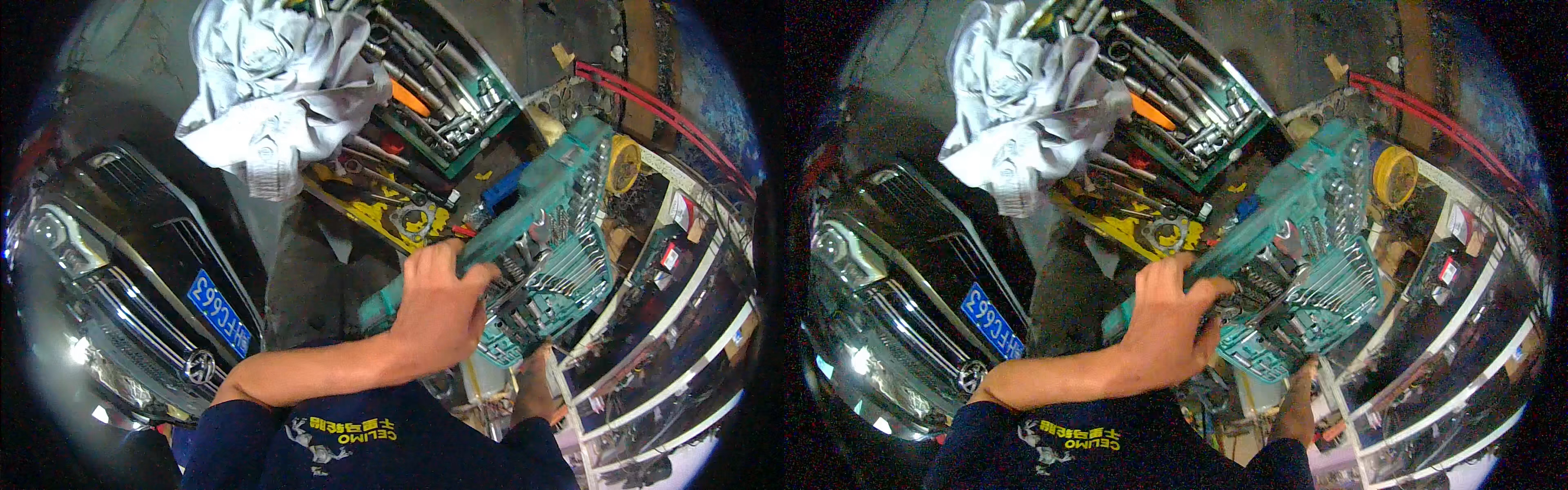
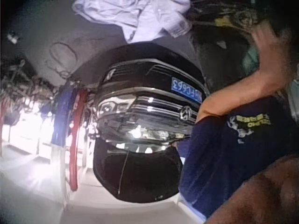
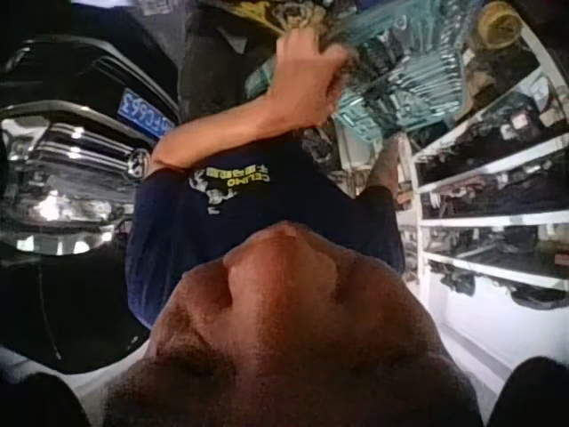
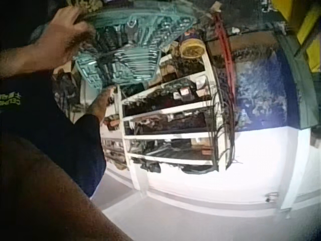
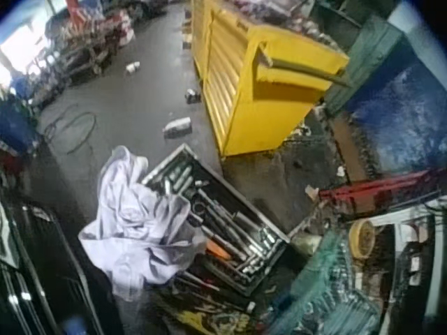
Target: The person walks through a garage, then squats to remove a bolt from a metal bar under a car. They then sit on the floor and use a wrench to loosen a bolt on an exhaust pipe, removing the bolt and placing it in a tool tray.
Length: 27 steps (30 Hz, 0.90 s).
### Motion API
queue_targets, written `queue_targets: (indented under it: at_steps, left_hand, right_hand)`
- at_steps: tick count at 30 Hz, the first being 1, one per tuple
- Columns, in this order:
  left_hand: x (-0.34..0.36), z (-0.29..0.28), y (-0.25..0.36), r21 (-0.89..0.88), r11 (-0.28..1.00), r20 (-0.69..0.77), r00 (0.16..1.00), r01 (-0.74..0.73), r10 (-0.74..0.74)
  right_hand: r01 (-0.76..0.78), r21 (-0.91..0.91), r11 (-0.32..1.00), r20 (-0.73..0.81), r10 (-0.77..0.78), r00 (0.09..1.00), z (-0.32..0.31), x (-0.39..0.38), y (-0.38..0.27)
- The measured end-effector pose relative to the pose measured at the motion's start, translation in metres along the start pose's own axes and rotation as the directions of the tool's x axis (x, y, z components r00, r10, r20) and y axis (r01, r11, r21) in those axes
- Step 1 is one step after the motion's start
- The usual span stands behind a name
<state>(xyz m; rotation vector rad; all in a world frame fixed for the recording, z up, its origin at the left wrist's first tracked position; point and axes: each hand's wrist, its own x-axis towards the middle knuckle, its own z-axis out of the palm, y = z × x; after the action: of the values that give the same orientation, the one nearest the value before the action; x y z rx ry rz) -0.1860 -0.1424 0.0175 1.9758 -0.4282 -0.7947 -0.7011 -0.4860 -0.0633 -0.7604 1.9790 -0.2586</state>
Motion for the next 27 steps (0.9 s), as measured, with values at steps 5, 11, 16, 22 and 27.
queue_targets:
  at_steps: [5, 11, 16, 22, 27]
  left_hand:
    - [-0.002, -0.014, -0.001, -0.144, 0.99, 0.171, 0.985, 0.003, 0.022]
    - [0.0, -0.023, 0.002, -0.285, 0.958, 0.241, 0.97, 0.031, 0.04]
    - [0.005, -0.026, 0.006, -0.3, 0.954, 0.164, 0.985, -0.006, 0.058]
    - [0.014, -0.031, -0.008, -0.214, 0.976, 0.08, 0.997, 0.031, -0.015]
    - [0.033, -0.06, -0.015, -0.052, 0.999, -0.103, 0.995, 0.013, -0.018]
  right_hand:
    - [0.046, -0.077, 0.996, -0.049, -0.05, 0.998, 0.018, -0.014, 0.002]
    - [0.079, -0.147, 0.986, -0.077, -0.091, 0.993, 0.039, -0.028, -0.001]
    - [0.114, -0.174, 0.978, -0.06, -0.126, 0.99, 0.058, -0.033, -0.002]
    - [0.189, -0.207, 0.96, -0.013, -0.196, 0.98, 0.088, -0.035, 0.006]
    - [0.296, -0.252, 0.921, 0.011, -0.303, 0.953, 0.107, -0.042, 0.01]
